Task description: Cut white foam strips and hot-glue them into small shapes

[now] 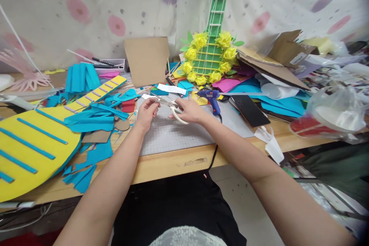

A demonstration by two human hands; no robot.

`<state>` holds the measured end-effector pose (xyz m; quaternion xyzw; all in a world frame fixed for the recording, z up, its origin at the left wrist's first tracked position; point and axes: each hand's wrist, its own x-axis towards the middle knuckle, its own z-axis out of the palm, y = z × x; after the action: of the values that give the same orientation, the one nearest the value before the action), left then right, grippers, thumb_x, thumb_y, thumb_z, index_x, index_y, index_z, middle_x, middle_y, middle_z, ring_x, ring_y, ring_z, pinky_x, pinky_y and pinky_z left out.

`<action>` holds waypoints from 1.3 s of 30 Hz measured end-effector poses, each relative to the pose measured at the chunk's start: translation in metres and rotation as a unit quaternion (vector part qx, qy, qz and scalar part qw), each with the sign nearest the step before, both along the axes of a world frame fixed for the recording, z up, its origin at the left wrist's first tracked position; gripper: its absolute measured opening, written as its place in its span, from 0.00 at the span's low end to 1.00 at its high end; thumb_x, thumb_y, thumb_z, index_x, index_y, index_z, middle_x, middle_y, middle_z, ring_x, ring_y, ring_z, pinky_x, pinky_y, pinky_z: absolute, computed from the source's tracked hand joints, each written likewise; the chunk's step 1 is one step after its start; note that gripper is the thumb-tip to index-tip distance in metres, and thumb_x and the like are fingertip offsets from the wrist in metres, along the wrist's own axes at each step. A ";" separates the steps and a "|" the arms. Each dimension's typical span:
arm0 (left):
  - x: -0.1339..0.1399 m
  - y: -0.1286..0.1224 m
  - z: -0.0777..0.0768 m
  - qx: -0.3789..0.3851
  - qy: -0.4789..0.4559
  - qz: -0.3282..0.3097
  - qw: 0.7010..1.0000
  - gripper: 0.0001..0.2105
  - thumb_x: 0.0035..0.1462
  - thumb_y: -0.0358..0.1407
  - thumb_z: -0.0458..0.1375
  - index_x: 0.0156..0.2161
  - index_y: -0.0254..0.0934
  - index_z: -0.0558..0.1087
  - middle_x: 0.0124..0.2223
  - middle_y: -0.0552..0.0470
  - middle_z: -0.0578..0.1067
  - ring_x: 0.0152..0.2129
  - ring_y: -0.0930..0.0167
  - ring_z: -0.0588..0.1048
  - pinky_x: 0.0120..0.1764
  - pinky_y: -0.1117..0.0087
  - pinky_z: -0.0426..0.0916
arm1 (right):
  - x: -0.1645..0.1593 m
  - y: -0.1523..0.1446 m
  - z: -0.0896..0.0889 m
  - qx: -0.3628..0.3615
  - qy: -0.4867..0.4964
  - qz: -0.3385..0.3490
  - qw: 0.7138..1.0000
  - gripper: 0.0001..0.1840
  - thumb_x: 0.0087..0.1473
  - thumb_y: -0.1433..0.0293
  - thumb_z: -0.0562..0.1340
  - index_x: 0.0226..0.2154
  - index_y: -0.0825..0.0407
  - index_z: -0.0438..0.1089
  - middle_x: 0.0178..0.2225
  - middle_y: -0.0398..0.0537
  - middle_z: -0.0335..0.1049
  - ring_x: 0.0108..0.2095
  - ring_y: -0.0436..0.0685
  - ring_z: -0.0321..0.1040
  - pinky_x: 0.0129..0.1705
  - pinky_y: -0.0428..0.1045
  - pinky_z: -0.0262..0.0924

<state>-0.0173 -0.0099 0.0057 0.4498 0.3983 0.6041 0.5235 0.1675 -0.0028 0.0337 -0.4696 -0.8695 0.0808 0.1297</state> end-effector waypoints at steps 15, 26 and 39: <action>0.001 -0.001 0.000 0.018 0.023 0.018 0.999 0.08 0.40 0.35 0.61 0.27 0.35 0.68 0.22 0.58 0.69 0.13 0.82 0.57 0.16 0.78 0.49 | -0.003 -0.006 0.002 -0.009 -0.012 -0.048 0.999 0.27 0.48 0.46 0.55 0.36 0.51 0.68 0.30 0.48 0.72 0.29 0.55 0.65 0.29 0.47 0.45; 0.001 -0.001 0.000 0.007 0.025 0.006 1.000 0.12 0.44 0.41 0.62 0.31 0.35 0.71 0.26 0.56 0.70 0.15 0.82 0.61 0.18 0.78 0.55 | 0.010 0.002 -0.004 -0.075 0.049 -0.077 0.993 0.26 0.50 0.46 0.53 0.37 0.50 0.66 0.33 0.47 0.70 0.32 0.54 0.63 0.30 0.46 0.47; 0.002 -0.001 -0.003 0.047 0.053 -0.005 0.997 0.10 0.47 0.41 0.61 0.27 0.35 0.69 0.24 0.55 0.69 0.16 0.81 0.62 0.21 0.78 0.58 | 0.008 -0.006 0.003 -0.021 -0.019 -0.026 0.999 0.26 0.50 0.47 0.53 0.36 0.51 0.66 0.32 0.49 0.72 0.30 0.55 0.64 0.29 0.46 0.44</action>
<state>-0.0148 -0.0111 0.0031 0.5073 0.3948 0.5947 0.4829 0.1757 -0.0083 0.0363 -0.4958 -0.8576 0.0867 0.1056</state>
